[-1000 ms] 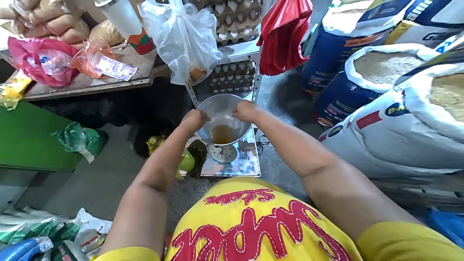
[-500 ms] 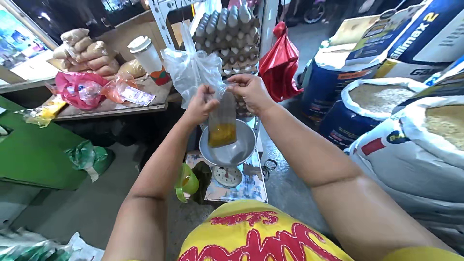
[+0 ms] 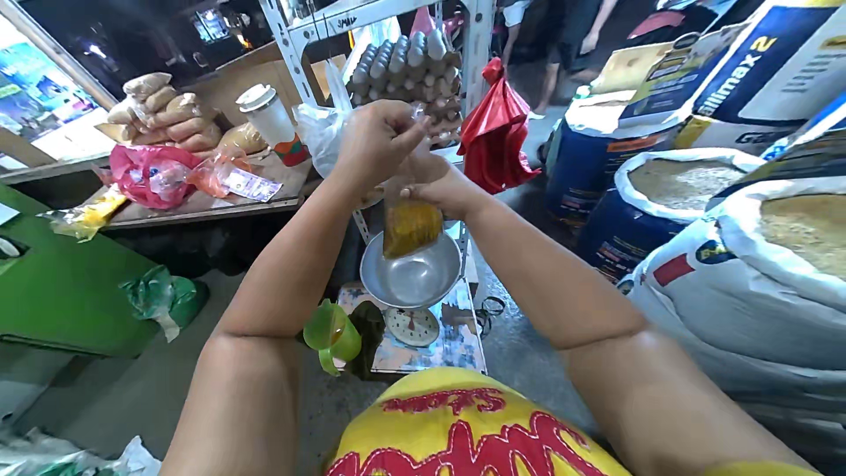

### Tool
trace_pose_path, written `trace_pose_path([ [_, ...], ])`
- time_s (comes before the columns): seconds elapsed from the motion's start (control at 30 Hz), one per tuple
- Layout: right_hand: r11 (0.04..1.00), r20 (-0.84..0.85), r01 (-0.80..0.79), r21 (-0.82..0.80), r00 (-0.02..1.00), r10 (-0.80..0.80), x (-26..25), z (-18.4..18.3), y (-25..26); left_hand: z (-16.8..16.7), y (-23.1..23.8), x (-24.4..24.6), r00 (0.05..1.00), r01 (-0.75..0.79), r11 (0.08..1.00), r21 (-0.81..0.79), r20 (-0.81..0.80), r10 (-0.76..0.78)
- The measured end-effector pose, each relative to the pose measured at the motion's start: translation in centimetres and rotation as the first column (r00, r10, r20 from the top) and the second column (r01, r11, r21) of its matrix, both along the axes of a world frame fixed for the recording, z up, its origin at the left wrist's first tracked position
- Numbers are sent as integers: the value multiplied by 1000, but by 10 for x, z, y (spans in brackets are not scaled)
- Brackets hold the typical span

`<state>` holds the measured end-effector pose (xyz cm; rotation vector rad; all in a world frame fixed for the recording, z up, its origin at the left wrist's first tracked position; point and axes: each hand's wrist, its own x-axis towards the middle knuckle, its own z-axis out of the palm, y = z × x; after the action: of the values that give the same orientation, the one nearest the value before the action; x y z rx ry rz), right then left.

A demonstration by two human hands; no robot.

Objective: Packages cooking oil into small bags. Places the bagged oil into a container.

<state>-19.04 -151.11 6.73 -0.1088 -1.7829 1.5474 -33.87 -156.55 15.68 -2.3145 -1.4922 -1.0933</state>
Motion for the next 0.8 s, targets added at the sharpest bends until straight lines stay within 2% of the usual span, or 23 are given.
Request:
trace_pose_path([
  [0.07, 999, 13, 27, 24, 1000, -27, -5, 2, -4, 3, 0, 10, 998, 6, 1000, 15, -59, -5],
  [0.2, 966, 121, 220, 139, 964, -237, -13, 9, -4, 3, 0, 22, 998, -10, 1000, -3, -62, 10],
  [0.3, 956, 123, 207, 209, 964, -236, -8, 10, -5, 2, 1, 23, 1000, -15, 1000, -25, -11, 15],
  [0.43, 954, 213, 219, 205, 941, -262, -11, 8, -5, -1, 2, 21, 998, 21, 995, -94, 62, -16],
  [0.53, 955, 201, 209, 208, 947, -251, -18, 4, -5, -3, -1, 21, 967, 152, 967, -204, 233, -103],
  [0.63, 967, 119, 193, 168, 970, -214, -22, 1, -9, -8, -4, 24, 862, 340, 905, -255, 470, -192],
  [0.73, 997, 150, 61, 50, 986, -68, -17, 4, -6, -11, -2, 21, 775, 351, 907, -235, 616, -140],
  [0.8, 994, 147, -104, -23, 983, 106, -10, 9, 0, -12, -1, 16, 678, 392, 892, -224, 726, -116],
])
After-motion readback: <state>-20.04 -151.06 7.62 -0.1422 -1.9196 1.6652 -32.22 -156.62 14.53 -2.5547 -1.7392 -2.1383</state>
